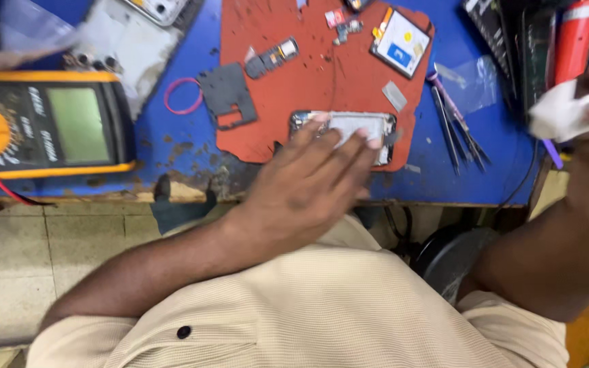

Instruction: The person removes a battery from a disassembled smartphone using a metal spudger and tweezers. They carefully pry the battery loose from the chassis and lift it out, then briefly handle a separate battery component.

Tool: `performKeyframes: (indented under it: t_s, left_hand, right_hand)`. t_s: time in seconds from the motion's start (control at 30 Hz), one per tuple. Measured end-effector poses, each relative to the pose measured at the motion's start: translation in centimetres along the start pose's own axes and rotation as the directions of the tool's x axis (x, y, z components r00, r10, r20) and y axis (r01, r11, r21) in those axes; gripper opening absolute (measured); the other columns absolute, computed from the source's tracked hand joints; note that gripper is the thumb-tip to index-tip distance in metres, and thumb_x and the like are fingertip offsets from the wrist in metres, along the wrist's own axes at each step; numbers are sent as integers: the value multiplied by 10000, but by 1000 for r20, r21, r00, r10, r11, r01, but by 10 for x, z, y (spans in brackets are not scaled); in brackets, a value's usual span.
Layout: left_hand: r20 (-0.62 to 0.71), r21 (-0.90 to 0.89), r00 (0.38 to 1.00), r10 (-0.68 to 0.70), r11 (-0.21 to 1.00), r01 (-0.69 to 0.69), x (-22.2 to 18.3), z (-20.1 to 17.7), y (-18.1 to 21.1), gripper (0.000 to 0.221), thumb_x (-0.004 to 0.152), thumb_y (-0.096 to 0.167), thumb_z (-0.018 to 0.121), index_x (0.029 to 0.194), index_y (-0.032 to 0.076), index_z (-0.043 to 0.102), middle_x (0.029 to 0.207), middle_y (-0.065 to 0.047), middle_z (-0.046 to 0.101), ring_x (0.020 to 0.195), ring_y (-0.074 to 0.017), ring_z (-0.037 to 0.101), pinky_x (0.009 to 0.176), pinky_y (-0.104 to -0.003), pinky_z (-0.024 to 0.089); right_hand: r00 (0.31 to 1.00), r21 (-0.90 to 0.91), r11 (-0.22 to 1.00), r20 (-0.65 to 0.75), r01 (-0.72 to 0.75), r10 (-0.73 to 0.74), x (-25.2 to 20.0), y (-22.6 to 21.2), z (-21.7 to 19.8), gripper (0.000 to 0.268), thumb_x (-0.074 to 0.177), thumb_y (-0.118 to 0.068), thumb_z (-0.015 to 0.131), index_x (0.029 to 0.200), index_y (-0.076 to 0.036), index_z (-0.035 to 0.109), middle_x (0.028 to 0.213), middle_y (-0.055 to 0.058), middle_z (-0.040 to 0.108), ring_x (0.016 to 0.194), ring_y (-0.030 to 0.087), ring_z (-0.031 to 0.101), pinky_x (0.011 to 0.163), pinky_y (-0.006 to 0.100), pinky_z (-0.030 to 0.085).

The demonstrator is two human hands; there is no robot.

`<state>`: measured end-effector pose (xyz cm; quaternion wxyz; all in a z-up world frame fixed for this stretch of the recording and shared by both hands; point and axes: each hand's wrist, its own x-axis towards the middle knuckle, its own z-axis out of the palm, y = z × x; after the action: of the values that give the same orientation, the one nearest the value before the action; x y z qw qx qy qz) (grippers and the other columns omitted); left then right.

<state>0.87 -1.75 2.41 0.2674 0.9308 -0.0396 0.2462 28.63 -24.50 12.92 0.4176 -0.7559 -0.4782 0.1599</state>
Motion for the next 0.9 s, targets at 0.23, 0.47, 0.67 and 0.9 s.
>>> performKeyframes:
  t_s: [0.23,0.47,0.67,0.9]
  left_hand:
    - [-22,-24,999,29,999,-30,25,58,48,638,889,400,681,1361,-23,605,1385,-217,605,1342,-371,555,1204,-525,363]
    - [-121,-181,961,249,946,-268,-7,26,27,255,1007,154,711,1216,8,696,1189,-122,659,1193,-278,628,1156,-478,466]
    - [-99,-88,984,-151,986,142,-21,-18,-17,354,952,195,826,1214,1,686,1161,-98,668,1113,-292,589,1092,-517,386]
    - [61,-56,956,-287,955,291,-11,-11,-25,729,914,323,831,1471,13,479,1373,-119,586,1340,-333,490,1270,-615,162]
  right_hand:
    - [936,-359,870,226,337,-270,31,-67,107,185,923,94,814,1041,-25,735,1055,107,739,1013,222,712,873,320,565]
    - [924,-436,828,301,353,-235,31,-47,154,129,957,-37,809,1080,-61,779,1062,63,719,970,241,697,824,350,570]
    - [891,-444,792,369,419,-264,23,-42,150,219,928,5,773,1146,-12,765,1120,89,695,991,245,670,827,366,561]
    - [889,-457,785,384,417,-249,27,-41,154,327,885,49,741,1209,2,741,1145,110,681,1032,268,663,859,379,560]
